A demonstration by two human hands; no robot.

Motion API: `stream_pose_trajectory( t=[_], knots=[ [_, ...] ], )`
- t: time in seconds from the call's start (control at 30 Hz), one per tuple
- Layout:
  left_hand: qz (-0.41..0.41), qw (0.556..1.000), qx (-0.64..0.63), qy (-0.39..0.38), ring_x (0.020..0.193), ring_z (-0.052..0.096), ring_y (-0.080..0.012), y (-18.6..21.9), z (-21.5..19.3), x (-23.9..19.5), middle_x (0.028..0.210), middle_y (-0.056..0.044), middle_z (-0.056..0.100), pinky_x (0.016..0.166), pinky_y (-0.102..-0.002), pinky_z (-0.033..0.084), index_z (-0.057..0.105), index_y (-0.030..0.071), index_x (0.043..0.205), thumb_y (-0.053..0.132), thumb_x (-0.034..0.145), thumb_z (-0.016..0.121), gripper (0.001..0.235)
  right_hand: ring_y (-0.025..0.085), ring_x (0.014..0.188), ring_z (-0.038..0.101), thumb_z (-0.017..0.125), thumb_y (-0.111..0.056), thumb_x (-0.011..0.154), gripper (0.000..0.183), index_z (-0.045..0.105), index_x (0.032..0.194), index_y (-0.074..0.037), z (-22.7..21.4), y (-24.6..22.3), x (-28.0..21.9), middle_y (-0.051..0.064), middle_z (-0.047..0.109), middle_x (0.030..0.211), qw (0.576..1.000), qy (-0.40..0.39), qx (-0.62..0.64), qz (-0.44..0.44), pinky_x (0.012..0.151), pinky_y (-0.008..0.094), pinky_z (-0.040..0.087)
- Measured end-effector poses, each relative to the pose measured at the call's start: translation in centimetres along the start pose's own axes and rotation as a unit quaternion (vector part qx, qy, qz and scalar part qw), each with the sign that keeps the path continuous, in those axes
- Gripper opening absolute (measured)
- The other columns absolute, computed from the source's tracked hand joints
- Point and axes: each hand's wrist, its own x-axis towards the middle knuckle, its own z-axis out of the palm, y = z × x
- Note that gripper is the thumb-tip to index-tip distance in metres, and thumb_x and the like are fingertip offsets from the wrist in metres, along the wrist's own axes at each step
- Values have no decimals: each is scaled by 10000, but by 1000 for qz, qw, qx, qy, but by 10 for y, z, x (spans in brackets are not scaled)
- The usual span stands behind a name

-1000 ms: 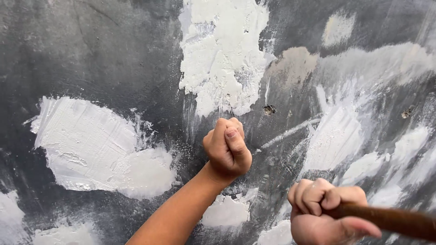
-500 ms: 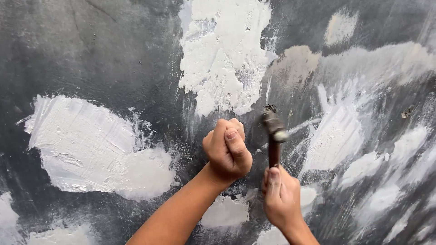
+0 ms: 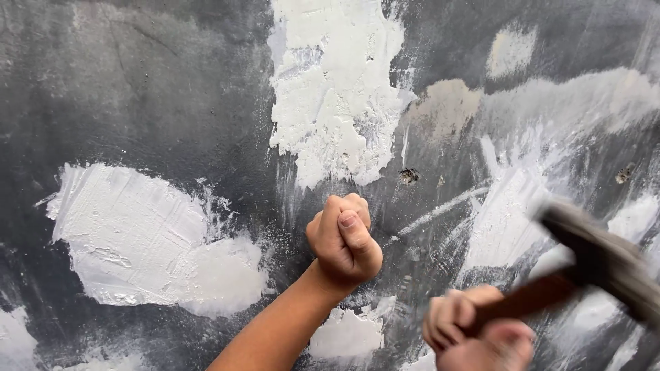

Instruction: The person drives nails into a wall using a hammer, places the hammer onto a tray, and rubs their hands together.

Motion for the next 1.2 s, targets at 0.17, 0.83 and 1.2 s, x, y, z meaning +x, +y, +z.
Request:
stream_pose_trajectory(
  t=[0.17, 0.83, 1.2],
  knots=[
    [-14, 1000, 11, -5, 478, 434, -109, -3, 1, -5, 617, -26, 444, 449, -283, 347, 415, 27, 839, 129, 1100, 356, 287, 172, 432, 382, 432, -452, 1001, 428, 489, 913, -37, 10, 31, 1, 57, 427, 575, 833, 318, -409, 193, 346, 333, 358],
    [26, 999, -40, -22, 536, 430, -114, -7, 20, 27, 654, -45, 446, 449, -263, 338, 429, 22, 852, 171, 1129, 347, 325, 129, 500, 354, 593, -427, 998, 414, 435, 843, -77, 24, 40, 2, 23, 400, 615, 952, 249, -175, 14, 421, 278, 308],
    [-13, 988, -151, 14, 525, 295, -78, -10, 17, 24, 638, -18, 379, 423, -243, 271, 375, 40, 836, 199, 1126, 332, 333, 185, 537, 355, 546, -611, 1000, 573, 498, 893, -51, 5, 24, 2, 44, 402, 643, 980, 148, -129, 22, 461, 351, 331]
  ],
)
